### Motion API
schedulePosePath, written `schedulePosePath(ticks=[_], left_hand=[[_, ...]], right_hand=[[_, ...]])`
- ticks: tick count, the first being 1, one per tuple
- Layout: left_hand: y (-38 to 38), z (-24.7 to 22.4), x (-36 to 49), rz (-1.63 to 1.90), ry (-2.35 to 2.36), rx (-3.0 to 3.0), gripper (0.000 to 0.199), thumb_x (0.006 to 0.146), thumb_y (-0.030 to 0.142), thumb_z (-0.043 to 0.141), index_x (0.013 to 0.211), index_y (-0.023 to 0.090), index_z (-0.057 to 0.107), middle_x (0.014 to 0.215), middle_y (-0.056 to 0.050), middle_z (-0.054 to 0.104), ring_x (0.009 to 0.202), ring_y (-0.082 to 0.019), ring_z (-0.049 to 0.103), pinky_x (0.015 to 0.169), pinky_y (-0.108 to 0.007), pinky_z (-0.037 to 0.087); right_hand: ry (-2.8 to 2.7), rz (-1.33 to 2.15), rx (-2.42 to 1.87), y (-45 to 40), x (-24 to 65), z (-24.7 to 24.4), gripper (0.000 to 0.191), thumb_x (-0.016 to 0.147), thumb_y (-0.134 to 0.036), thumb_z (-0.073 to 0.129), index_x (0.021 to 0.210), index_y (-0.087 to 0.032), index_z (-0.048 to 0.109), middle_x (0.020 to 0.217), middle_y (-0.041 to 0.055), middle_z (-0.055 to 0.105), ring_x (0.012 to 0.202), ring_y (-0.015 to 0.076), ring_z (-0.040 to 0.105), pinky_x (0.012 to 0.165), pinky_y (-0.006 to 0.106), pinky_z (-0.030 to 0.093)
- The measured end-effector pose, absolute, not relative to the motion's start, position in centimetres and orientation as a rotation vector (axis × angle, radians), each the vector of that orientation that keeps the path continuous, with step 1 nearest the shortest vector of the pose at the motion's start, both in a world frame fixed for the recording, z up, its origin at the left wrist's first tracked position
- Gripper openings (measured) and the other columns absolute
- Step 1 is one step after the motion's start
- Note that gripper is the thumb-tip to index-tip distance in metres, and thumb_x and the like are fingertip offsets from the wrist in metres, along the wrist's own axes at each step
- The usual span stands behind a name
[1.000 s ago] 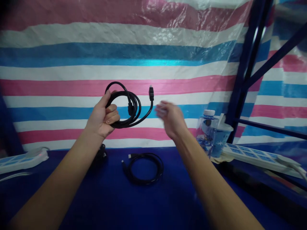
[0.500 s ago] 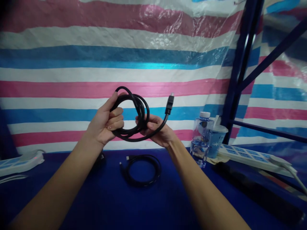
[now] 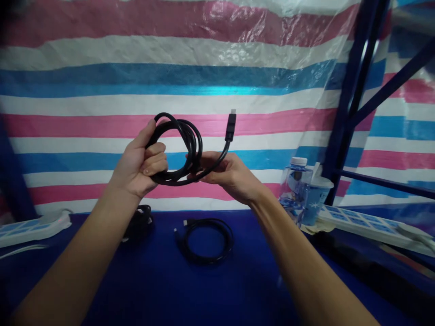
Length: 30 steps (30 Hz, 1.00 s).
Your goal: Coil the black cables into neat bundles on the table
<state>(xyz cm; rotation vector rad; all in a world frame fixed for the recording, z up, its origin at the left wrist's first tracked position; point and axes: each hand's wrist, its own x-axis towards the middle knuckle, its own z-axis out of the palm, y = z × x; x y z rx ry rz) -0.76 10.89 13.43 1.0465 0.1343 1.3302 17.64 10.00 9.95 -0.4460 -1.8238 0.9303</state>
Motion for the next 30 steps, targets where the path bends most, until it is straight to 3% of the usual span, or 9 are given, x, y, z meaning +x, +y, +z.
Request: schedulePosePath(ticks=[5,8,11,16,20,23,26,30], left_hand=[[11.1,13.3,-0.8,1.394,0.18,1.038,0.024,0.086,0.031,0.052,0.066,0.018,0.051,0.037,0.011,0.017,0.025,-0.001,0.012,0.024,-0.013,0.011],[11.5,12.7,-0.2,1.412,0.235,1.037,0.032,0.084,0.03,0.055,0.059,0.019,0.039,0.037,0.012,0.017,0.025,-0.002,0.012,0.025,-0.014,0.011],[11.9,12.3,0.1,1.511,0.238,1.057,0.031,0.08,0.03,0.06,0.06,0.019,0.038,0.037,0.012,0.018,0.026,-0.002,0.012,0.026,-0.014,0.012],[12.5,11.8,-0.1,1.694,0.227,1.07,0.019,0.075,0.031,0.065,0.071,0.022,0.049,0.039,0.011,0.024,0.027,-0.002,0.016,0.027,-0.015,0.014],[12.6,11.4,0.1,1.789,0.211,1.099,0.015,0.074,0.032,0.066,0.079,0.022,0.056,0.041,0.011,0.025,0.028,-0.002,0.017,0.027,-0.016,0.015],[12.4,11.2,0.6,1.848,0.246,1.126,0.016,0.072,0.032,0.068,0.081,0.022,0.06,0.042,0.011,0.026,0.029,-0.002,0.018,0.028,-0.017,0.015],[12.3,11.0,1.2,1.914,0.274,1.106,0.022,0.07,0.036,0.069,0.084,0.021,0.061,0.043,0.011,0.026,0.03,-0.002,0.018,0.028,-0.017,0.014],[12.6,10.5,1.6,1.925,0.263,1.067,0.025,0.069,0.04,0.068,0.085,0.021,0.06,0.044,0.011,0.022,0.031,-0.002,0.015,0.029,-0.017,0.013]], right_hand=[[-1.876,1.073,-0.55,11.3,19.3,9.1,0.029,0.069,-0.015,0.07,0.097,-0.019,0.066,0.093,0.0047,0.068,0.088,0.0184,0.063,0.088,0.039,0.045],[-1.834,1.099,-0.5,11.2,19.4,9.4,0.047,0.063,-0.01,0.067,0.108,-0.022,0.06,0.104,0.0045,0.066,0.101,0.0207,0.058,0.092,0.041,0.042],[-1.668,1.017,-0.411,10.4,19.0,10.3,0.055,0.065,-0.013,0.058,0.118,-0.026,0.051,0.105,0.0034,0.064,0.097,0.0199,0.059,0.087,0.04,0.045],[-1.548,0.703,-0.751,8.8,17.2,11.6,0.037,0.075,-0.014,0.052,0.111,-0.02,0.054,0.109,0.0081,0.061,0.077,0.0166,0.062,0.069,0.033,0.05],[-1.551,0.459,-0.74,8.0,15.5,11.6,0.035,0.081,-0.022,0.052,0.116,-0.018,0.053,0.083,0.0043,0.062,0.067,0.0148,0.058,0.062,0.03,0.049],[-1.706,0.011,-0.859,7.5,14.7,11.4,0.035,0.085,-0.021,0.048,0.119,-0.018,0.057,0.067,0.0012,0.057,0.057,0.0137,0.052,0.056,0.028,0.042],[-1.89,-0.419,-1.011,7.2,14.4,11.3,0.037,0.086,-0.016,0.044,0.121,-0.018,0.058,0.068,0.0021,0.06,0.054,0.0125,0.049,0.055,0.026,0.034],[-2.007,-0.565,-1.183,7.1,14.6,11.2,0.035,0.088,-0.017,0.041,0.116,-0.017,0.061,0.061,0.002,0.06,0.048,0.012,0.044,0.05,0.026,0.025]])
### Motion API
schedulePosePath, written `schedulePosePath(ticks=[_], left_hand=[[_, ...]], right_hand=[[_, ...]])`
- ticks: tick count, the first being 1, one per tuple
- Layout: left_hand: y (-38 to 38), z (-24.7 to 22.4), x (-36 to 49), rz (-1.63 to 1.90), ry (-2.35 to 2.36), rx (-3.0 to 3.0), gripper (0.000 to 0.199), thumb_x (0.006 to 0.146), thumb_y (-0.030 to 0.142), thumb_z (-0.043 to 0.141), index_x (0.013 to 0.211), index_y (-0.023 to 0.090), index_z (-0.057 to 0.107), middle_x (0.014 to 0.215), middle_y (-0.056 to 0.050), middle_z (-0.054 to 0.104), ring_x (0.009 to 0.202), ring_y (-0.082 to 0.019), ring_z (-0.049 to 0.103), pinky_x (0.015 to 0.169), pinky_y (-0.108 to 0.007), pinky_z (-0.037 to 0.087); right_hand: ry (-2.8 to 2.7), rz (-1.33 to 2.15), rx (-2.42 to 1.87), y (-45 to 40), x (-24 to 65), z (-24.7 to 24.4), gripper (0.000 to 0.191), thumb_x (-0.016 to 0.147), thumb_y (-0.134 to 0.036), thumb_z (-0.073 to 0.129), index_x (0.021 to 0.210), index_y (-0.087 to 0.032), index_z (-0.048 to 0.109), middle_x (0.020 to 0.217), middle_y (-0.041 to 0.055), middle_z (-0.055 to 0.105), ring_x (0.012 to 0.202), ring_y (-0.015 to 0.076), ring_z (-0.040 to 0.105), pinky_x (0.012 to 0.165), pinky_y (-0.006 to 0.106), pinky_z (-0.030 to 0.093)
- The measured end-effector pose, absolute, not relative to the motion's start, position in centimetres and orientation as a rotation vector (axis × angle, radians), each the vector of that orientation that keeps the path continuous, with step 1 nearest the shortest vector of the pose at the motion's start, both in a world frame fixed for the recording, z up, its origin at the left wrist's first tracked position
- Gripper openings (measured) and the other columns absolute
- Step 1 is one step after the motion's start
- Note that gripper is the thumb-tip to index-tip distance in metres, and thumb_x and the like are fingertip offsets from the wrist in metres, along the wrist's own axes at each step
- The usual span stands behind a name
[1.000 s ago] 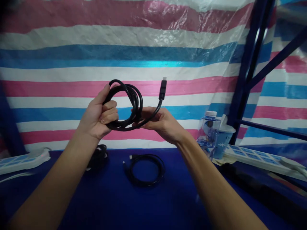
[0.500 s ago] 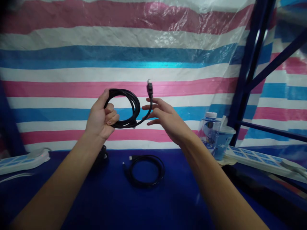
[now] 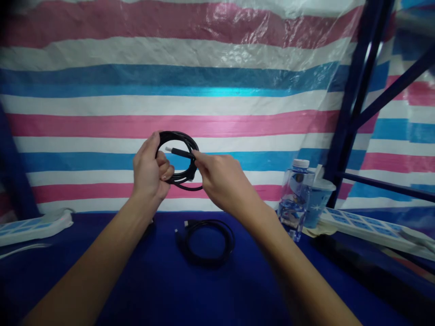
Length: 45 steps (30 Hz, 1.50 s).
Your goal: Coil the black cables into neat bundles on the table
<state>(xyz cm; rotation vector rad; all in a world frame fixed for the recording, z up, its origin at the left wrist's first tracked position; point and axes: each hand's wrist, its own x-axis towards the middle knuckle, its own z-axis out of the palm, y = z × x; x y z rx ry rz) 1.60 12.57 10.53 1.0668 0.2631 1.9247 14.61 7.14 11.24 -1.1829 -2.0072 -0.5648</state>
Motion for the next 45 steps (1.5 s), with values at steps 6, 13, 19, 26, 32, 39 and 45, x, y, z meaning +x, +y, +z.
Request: schedulePosePath(ticks=[6,13,19,26,32,39,45], left_hand=[[12.1,10.3,2.2,1.977,0.314,1.196,0.024,0.072,0.039,0.066,0.089,0.022,0.064,0.044,0.01,0.027,0.032,-0.003,0.017,0.029,-0.018,0.015],[11.2,9.0,4.3,1.913,0.318,1.442,0.018,0.074,0.033,0.065,0.089,0.023,0.069,0.044,0.008,0.034,0.033,-0.002,0.022,0.032,-0.016,0.022],[11.3,8.0,5.1,1.53,0.288,1.448,0.019,0.077,0.032,0.062,0.093,0.022,0.065,0.041,0.011,0.025,0.031,-0.003,0.015,0.028,-0.015,0.016],[11.0,9.4,3.8,1.146,0.14,1.318,0.016,0.083,0.034,0.055,0.091,0.022,0.061,0.042,0.012,0.015,0.033,-0.003,0.002,0.025,-0.012,0.012],[11.2,9.2,3.4,1.018,0.129,1.42,0.02,0.081,0.035,0.057,0.095,0.022,0.063,0.043,0.012,0.018,0.032,-0.002,0.002,0.025,-0.011,0.012],[11.3,9.5,2.9,1.062,0.065,1.372,0.016,0.082,0.033,0.057,0.093,0.024,0.065,0.044,0.011,0.012,0.033,-0.003,0.001,0.025,-0.011,0.014],[11.1,10.7,1.9,1.269,0.039,1.227,0.014,0.083,0.031,0.055,0.082,0.023,0.066,0.045,0.01,0.009,0.032,-0.004,0.003,0.027,-0.012,0.017]], right_hand=[[-1.918,-0.554,-1.308,7.4,15.0,11.4,0.025,0.085,-0.017,0.045,0.104,-0.014,0.06,0.059,0.0035,0.061,0.052,0.0155,0.05,0.05,0.027,0.024],[-1.793,-0.349,-1.391,8.1,15.5,10.8,0.041,0.084,-0.023,0.046,0.122,-0.008,0.04,0.066,0.0075,0.064,0.058,0.0218,0.057,0.05,0.028,0.03],[-1.843,-0.456,-1.552,8.5,17.2,11.1,0.031,0.087,-0.036,0.042,0.088,-0.011,0.06,0.073,0.0144,0.064,0.066,0.0266,0.059,0.055,0.033,0.034],[-1.848,1.168,-0.529,9.2,21.1,10.9,0.063,0.078,-0.057,0.052,0.131,-0.027,0.037,0.101,0.0054,0.063,0.066,0.0163,0.063,0.058,0.03,0.051],[-1.541,1.545,-0.461,10.7,19.1,10.1,0.034,0.087,-0.048,0.046,0.095,-0.017,0.06,0.066,0.001,0.062,0.042,0.0095,0.054,0.037,0.019,0.042],[-1.169,1.204,-0.493,10.6,18.1,10.9,0.021,0.086,-0.022,0.049,0.069,-0.014,0.057,0.052,-0.0014,0.053,0.044,0.0071,0.049,0.042,0.017,0.04],[-0.901,0.937,-0.378,10.5,20.9,12.0,0.02,0.088,-0.019,0.045,0.071,-0.017,0.053,0.063,-0.0016,0.055,0.057,0.0069,0.053,0.059,0.018,0.044]])
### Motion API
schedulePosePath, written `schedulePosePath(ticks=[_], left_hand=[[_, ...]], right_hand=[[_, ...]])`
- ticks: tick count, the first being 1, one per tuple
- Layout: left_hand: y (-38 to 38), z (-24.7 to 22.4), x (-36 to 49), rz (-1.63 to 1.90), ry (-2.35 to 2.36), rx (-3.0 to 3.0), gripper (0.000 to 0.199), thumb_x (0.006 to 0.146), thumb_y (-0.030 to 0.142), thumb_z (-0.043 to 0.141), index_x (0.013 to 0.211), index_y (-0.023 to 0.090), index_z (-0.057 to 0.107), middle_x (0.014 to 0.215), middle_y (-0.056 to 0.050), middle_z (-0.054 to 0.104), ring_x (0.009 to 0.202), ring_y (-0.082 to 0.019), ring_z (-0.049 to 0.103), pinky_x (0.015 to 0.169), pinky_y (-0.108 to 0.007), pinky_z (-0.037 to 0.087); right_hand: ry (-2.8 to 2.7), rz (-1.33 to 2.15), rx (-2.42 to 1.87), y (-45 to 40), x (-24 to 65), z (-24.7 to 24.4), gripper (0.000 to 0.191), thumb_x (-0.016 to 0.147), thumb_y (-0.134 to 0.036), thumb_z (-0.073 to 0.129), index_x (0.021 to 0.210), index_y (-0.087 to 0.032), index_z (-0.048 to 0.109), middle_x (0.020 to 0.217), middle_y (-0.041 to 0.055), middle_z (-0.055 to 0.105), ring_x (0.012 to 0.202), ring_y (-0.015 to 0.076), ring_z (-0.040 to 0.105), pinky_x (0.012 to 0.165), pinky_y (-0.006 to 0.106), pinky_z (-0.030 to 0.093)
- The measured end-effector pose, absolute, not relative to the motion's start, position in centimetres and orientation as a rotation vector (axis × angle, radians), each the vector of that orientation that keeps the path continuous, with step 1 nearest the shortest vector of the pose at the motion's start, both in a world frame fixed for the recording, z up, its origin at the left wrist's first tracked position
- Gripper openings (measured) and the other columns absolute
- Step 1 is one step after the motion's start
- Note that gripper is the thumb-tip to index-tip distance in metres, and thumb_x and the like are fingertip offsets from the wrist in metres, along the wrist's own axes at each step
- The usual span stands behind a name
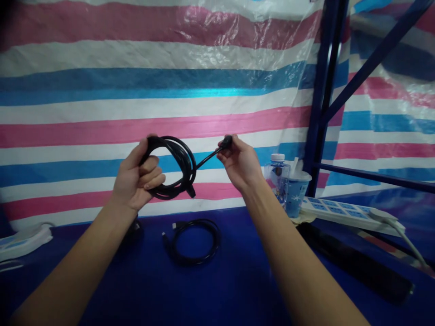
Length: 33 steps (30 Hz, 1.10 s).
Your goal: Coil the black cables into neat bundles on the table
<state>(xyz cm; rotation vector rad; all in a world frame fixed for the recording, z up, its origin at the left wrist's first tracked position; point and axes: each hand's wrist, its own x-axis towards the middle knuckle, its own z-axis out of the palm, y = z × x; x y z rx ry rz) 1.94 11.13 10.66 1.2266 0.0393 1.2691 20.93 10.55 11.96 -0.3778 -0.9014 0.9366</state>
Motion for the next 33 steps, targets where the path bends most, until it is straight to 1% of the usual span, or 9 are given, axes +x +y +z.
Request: schedulePosePath(ticks=[3,6,11,14,17,22,25,28,33], left_hand=[[11.3,10.4,2.3,1.254,0.081,1.213,0.014,0.082,0.032,0.056,0.082,0.022,0.065,0.044,0.011,0.01,0.032,-0.003,0.003,0.027,-0.012,0.014],[11.5,9.9,2.8,1.229,0.114,1.228,0.013,0.081,0.032,0.057,0.086,0.022,0.064,0.043,0.011,0.011,0.033,-0.003,0.002,0.027,-0.012,0.013],[11.5,9.9,3.0,1.259,0.138,1.22,0.011,0.081,0.031,0.058,0.083,0.021,0.062,0.043,0.012,0.012,0.032,-0.003,0.004,0.028,-0.013,0.012],[11.6,10.2,2.8,1.297,0.188,1.19,0.011,0.082,0.03,0.057,0.079,0.019,0.059,0.042,0.012,0.013,0.031,-0.003,0.006,0.028,-0.014,0.013],[11.7,10.5,2.6,1.323,0.224,1.179,0.01,0.083,0.028,0.056,0.079,0.019,0.057,0.041,0.012,0.015,0.031,-0.003,0.007,0.028,-0.014,0.013],[11.8,10.5,2.4,1.321,0.216,1.213,0.011,0.082,0.028,0.056,0.078,0.019,0.057,0.041,0.012,0.014,0.032,-0.003,0.006,0.028,-0.014,0.013],[11.6,10.5,2.3,1.261,0.226,1.27,0.011,0.081,0.03,0.058,0.086,0.02,0.059,0.043,0.012,0.014,0.032,-0.003,0.005,0.029,-0.014,0.012],[11.4,10.5,2.3,1.217,0.246,1.33,0.016,0.079,0.032,0.06,0.09,0.021,0.06,0.044,0.012,0.015,0.033,-0.002,0.006,0.029,-0.013,0.012],[11.0,10.6,2.2,1.151,0.27,1.419,0.019,0.078,0.031,0.061,0.093,0.02,0.062,0.045,0.012,0.015,0.034,-0.001,0.005,0.029,-0.012,0.013]], right_hand=[[-1.059,1.044,-0.491,9.6,19.7,12.0,0.013,0.086,-0.027,0.049,0.08,-0.017,0.055,0.068,0.0004,0.058,0.059,0.0106,0.056,0.063,0.024,0.046],[-1.268,1.088,-0.599,8.4,17.5,12.1,0.021,0.085,-0.037,0.049,0.085,-0.017,0.055,0.068,0.001,0.056,0.056,0.0128,0.056,0.059,0.028,0.047],[-1.423,0.685,-0.72,7.9,16.9,12.2,0.015,0.083,-0.021,0.052,0.097,-0.016,0.056,0.072,0.0001,0.054,0.056,0.0105,0.054,0.054,0.024,0.044],[-1.639,0.411,-0.727,8.1,18.2,12.2,0.015,0.084,-0.02,0.05,0.099,-0.018,0.056,0.082,0.0014,0.056,0.066,0.0113,0.055,0.061,0.026,0.047],[-1.835,0.267,-0.753,8.1,19.1,12.3,0.013,0.085,-0.018,0.05,0.097,-0.019,0.054,0.079,0.0007,0.055,0.068,0.0125,0.055,0.059,0.026,0.048],[-1.829,0.289,-0.781,7.8,18.9,12.5,0.016,0.087,-0.019,0.046,0.102,-0.018,0.052,0.069,-0.0012,0.052,0.063,0.0124,0.053,0.058,0.028,0.048],[-1.857,0.239,-0.855,7.6,18.5,12.5,0.021,0.089,-0.023,0.043,0.106,-0.017,0.055,0.074,0.0013,0.056,0.067,0.014,0.056,0.062,0.03,0.048],[-1.859,0.202,-0.921,7.5,18.2,12.5,0.02,0.089,-0.026,0.044,0.099,-0.016,0.058,0.076,0.0034,0.058,0.068,0.0157,0.057,0.064,0.032,0.048],[-1.671,0.312,-0.821,8.0,18.2,12.3,0.019,0.084,-0.026,0.051,0.1,-0.018,0.056,0.08,0.0026,0.06,0.067,0.015,0.058,0.066,0.032,0.048]])
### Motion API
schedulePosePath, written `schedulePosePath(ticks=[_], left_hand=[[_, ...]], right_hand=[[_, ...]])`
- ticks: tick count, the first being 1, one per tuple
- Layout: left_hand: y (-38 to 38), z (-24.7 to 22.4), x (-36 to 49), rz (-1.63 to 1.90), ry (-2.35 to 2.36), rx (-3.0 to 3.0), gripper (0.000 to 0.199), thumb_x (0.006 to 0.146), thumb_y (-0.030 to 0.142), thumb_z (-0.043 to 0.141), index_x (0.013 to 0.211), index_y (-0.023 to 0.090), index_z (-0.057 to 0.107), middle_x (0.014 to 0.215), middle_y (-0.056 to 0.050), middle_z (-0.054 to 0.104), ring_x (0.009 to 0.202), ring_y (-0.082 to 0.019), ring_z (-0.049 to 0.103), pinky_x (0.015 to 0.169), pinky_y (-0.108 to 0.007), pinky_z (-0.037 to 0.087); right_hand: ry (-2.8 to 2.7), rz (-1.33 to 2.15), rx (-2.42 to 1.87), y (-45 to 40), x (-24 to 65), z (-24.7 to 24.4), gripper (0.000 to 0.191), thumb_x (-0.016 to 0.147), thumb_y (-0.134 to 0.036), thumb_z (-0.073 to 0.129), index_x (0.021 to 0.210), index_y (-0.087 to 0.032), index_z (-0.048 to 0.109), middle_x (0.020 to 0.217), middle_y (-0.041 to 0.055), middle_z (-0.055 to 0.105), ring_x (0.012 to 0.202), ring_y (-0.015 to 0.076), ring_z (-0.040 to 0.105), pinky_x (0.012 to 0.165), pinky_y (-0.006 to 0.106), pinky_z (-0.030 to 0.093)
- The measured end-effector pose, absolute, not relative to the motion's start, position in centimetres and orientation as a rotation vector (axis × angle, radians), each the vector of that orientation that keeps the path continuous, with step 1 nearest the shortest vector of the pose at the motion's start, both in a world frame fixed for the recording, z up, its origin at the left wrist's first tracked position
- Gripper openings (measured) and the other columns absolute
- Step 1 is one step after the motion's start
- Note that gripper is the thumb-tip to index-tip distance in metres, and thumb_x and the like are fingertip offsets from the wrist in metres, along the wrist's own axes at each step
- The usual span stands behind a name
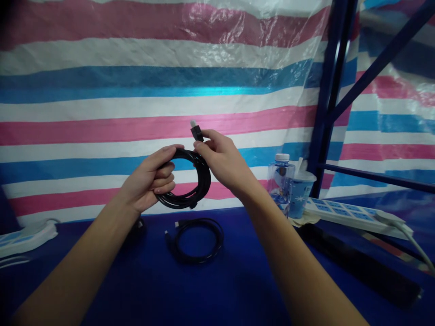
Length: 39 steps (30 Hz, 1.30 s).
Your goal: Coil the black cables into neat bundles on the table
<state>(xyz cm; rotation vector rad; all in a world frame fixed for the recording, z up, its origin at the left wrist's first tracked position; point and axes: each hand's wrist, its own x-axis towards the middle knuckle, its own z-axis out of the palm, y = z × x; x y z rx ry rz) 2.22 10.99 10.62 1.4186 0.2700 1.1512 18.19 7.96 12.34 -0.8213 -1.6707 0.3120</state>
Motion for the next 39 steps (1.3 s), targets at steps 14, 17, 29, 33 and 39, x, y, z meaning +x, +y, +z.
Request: schedulePosePath(ticks=[14,17,29,33,39], left_hand=[[11.5,10.6,1.8,1.23,0.226,1.207,0.017,0.07,0.006,0.06,0.083,0.018,0.057,0.042,0.012,0.022,0.029,0.0,0.013,0.03,-0.013,0.015],[11.7,10.6,1.9,1.27,0.253,1.182,0.015,0.07,0.007,0.06,0.077,0.018,0.053,0.041,0.013,0.021,0.028,0.0,0.014,0.029,-0.013,0.015],[10.8,11.2,1.9,1.305,0.272,1.209,0.017,0.073,0.009,0.057,0.086,0.019,0.056,0.039,0.013,0.02,0.027,-0.001,0.013,0.03,-0.015,0.014],[10.8,10.9,2.0,1.258,0.234,1.256,0.02,0.074,0.01,0.057,0.091,0.019,0.058,0.041,0.012,0.018,0.028,-0.001,0.01,0.03,-0.015,0.013],[10.6,10.8,2.4,1.301,0.149,1.254,0.019,0.075,0.01,0.057,0.091,0.019,0.059,0.041,0.012,0.023,0.028,-0.001,0.016,0.031,-0.015,0.021]], right_hand=[[-1.808,0.19,-0.668,7.5,19.5,12.7,0.028,0.08,-0.015,0.051,0.104,-0.026,0.06,0.092,0.0004,0.062,0.088,0.0176,0.057,0.073,0.032,0.047],[-1.993,-0.077,-0.741,6.7,19.5,12.9,0.03,0.086,-0.017,0.047,0.111,-0.025,0.062,0.1,0.0027,0.062,0.091,0.0183,0.055,0.078,0.034,0.044],[-1.955,0.001,-0.764,8.9,18.0,11.3,0.023,0.086,-0.038,0.053,0.099,-0.02,0.059,0.098,0.0055,0.05,0.093,0.0179,0.051,0.074,0.03,0.045],[-1.742,0.33,-0.799,8.9,17.6,11.1,0.047,0.081,-0.05,0.055,0.116,-0.023,0.041,0.096,0.004,0.055,0.069,0.0128,0.055,0.055,0.025,0.043],[-1.46,0.839,-0.646,9.0,17.6,11.5,0.039,0.085,-0.054,0.043,0.105,-0.021,0.047,0.075,0.0028,0.059,0.053,0.0129,0.055,0.049,0.026,0.044]])
